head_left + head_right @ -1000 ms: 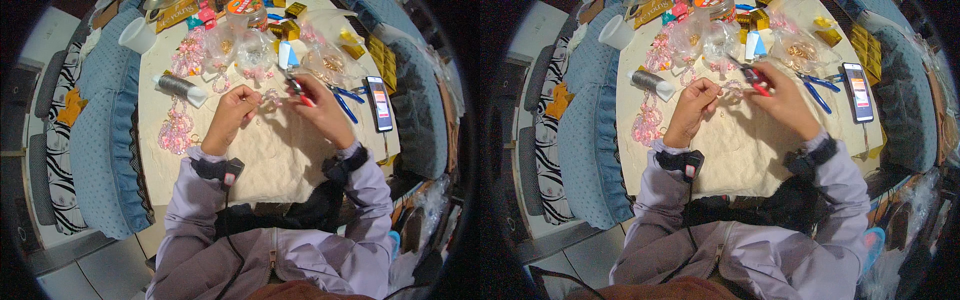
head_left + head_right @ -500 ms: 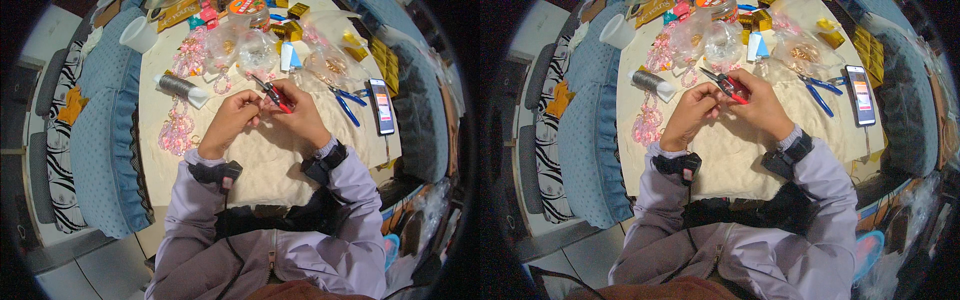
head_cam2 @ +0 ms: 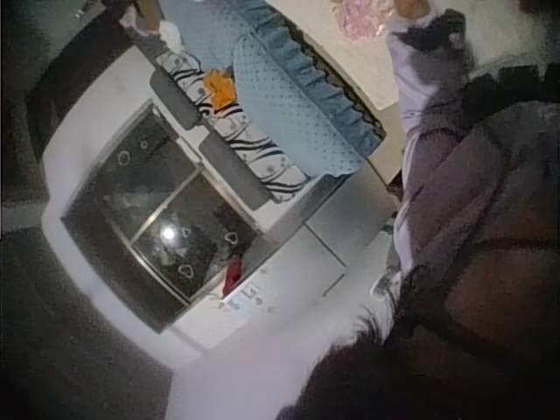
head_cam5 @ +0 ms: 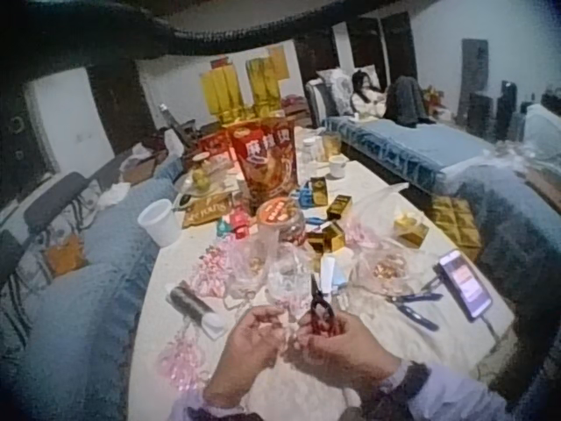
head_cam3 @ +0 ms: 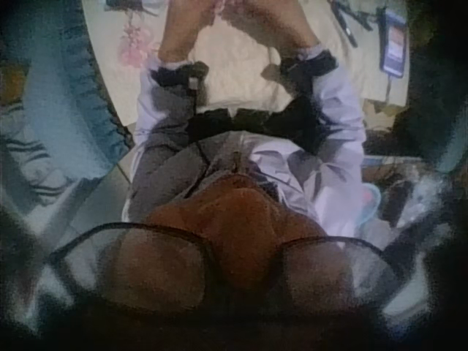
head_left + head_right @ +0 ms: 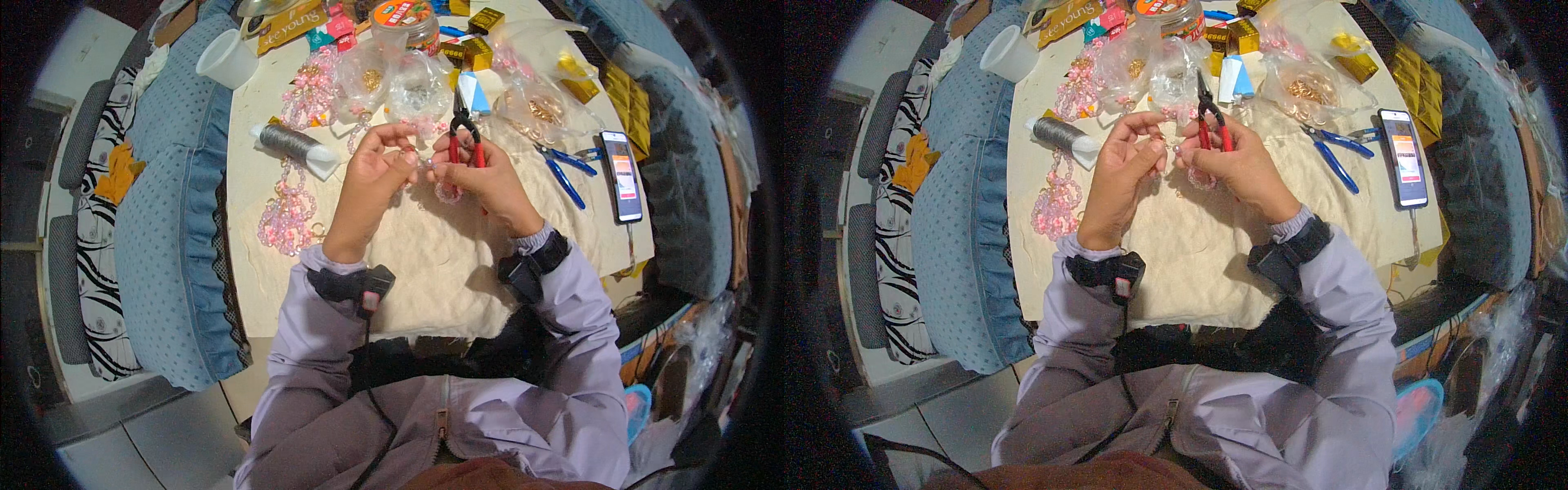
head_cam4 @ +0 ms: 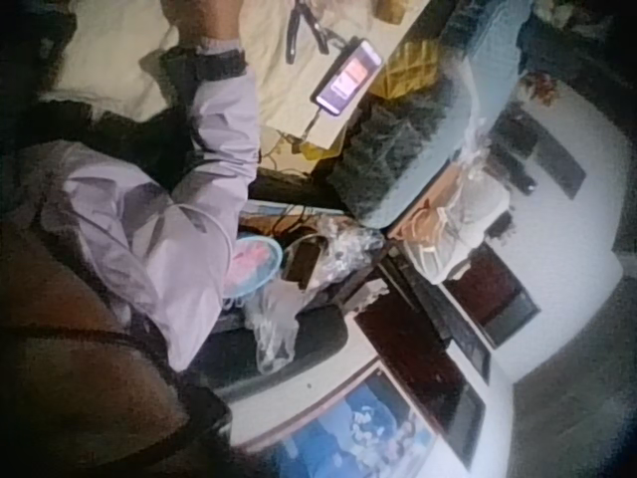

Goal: The person assembles a beaded keychain by threading pink and clear beads onto a string, then uses pliers to attach a metal ring and secure the end. The person handles beads, string, and pliers while working at a table with craft supplies.

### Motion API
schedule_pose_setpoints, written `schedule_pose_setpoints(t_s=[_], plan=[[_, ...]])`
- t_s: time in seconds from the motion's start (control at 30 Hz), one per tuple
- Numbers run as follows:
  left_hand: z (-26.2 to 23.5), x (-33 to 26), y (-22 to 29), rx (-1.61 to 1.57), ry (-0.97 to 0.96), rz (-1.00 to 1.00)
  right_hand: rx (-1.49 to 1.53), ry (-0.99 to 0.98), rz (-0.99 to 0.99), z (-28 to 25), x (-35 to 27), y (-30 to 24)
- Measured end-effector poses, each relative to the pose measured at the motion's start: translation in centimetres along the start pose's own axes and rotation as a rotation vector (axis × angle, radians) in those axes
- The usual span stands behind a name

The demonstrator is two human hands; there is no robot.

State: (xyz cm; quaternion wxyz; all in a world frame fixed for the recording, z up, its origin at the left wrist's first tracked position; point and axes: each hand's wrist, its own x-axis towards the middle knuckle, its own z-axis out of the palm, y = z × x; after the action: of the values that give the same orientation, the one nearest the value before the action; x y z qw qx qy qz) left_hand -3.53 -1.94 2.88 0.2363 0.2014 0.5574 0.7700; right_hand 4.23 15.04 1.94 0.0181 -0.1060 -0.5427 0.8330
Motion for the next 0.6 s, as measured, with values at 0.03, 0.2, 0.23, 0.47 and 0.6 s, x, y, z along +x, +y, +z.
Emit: schedule_pose_setpoints(t_s=[0.03, 0.2, 0.23, 0.47, 0.6], plan=[[0.0, 0.0, 0.0, -0.047, 0.009, 0.020, 0.034, 0.010, 0.021, 0.0, 0.0, 0.0], [-0.6, 0.1, -0.3, -0.104, 0.007, -0.118, 0.125, 0.048, -0.021, -0.1, 0.2, -0.2], [-0.7, 0.1, -0.4, -0.072, 0.025, -0.206, 0.128, 0.052, -0.026, -0.2, 0.2, -0.3], [-0.1, -0.3, -1.4, -0.039, -0.027, -0.223, 0.083, 0.098, -0.080, 0.3, 0.1, 0.1], [0.4, -0.4, -1.7, -0.100, 0.030, -0.190, 0.037, 0.092, -0.112, 0.6, 0.0, 0.7]])
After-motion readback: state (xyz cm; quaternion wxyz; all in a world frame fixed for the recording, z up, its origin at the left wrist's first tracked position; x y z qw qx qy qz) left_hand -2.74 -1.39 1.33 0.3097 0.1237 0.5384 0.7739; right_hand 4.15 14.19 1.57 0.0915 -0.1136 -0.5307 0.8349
